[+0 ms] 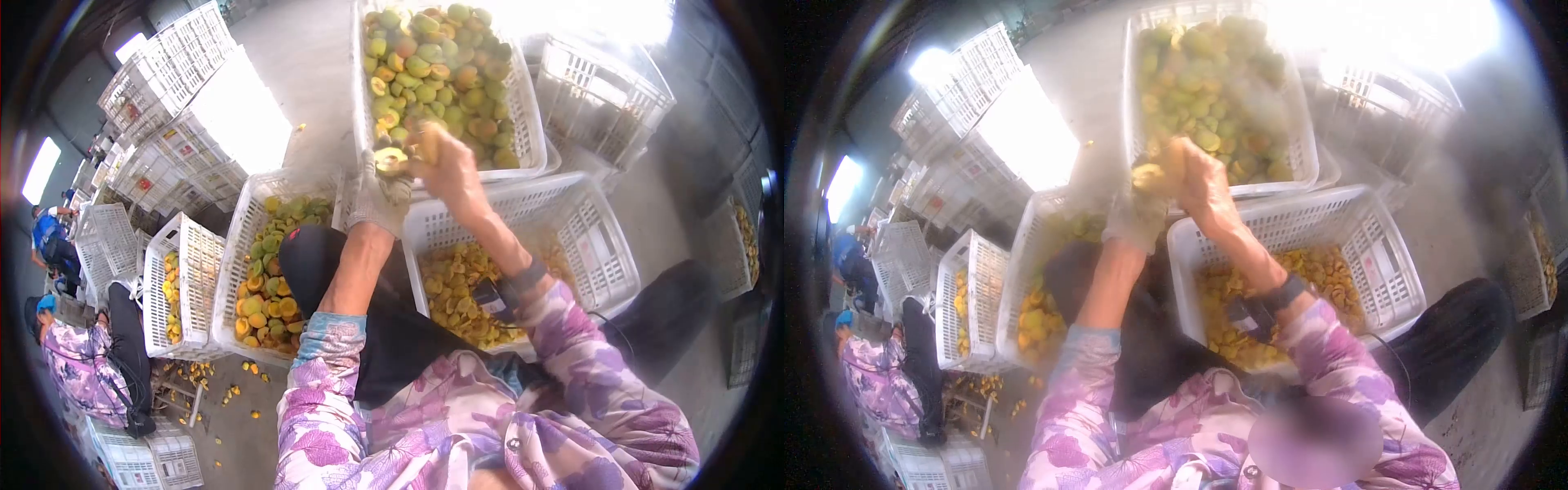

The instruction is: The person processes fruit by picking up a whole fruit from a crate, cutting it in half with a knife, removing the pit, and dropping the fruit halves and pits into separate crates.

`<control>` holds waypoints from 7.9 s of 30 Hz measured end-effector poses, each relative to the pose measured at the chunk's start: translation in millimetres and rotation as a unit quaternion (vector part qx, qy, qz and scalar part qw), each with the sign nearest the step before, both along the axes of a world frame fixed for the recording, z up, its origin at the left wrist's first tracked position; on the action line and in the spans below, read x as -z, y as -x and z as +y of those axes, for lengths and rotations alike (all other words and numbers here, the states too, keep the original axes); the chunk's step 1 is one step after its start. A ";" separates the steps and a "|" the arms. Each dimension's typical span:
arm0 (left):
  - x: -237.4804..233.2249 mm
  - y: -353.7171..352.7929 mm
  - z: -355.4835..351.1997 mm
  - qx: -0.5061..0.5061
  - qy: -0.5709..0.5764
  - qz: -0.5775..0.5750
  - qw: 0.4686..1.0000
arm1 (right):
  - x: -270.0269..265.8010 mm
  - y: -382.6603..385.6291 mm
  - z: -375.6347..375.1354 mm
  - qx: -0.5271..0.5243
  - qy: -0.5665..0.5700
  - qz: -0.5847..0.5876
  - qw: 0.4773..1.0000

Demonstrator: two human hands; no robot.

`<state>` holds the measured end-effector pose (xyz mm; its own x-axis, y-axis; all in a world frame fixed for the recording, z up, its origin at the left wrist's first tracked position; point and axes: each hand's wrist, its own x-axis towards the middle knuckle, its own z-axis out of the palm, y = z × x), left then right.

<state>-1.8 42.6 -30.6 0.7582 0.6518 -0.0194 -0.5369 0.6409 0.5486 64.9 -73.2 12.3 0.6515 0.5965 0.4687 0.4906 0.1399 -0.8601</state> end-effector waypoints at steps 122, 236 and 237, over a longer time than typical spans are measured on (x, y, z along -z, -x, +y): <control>-36.3 30.2 -2.6 -0.082 -0.166 0.406 0.895 | 68.9 -74.4 -152.7 -0.172 0.134 -0.665 0.715; -42.2 19.4 1.7 -0.036 -0.228 0.340 0.912 | 53.9 -123.6 15.7 -0.071 0.392 -0.242 0.885; -25.2 15.2 8.3 0.005 -0.200 0.258 0.945 | 83.2 -151.9 17.6 -0.066 0.283 -0.353 0.889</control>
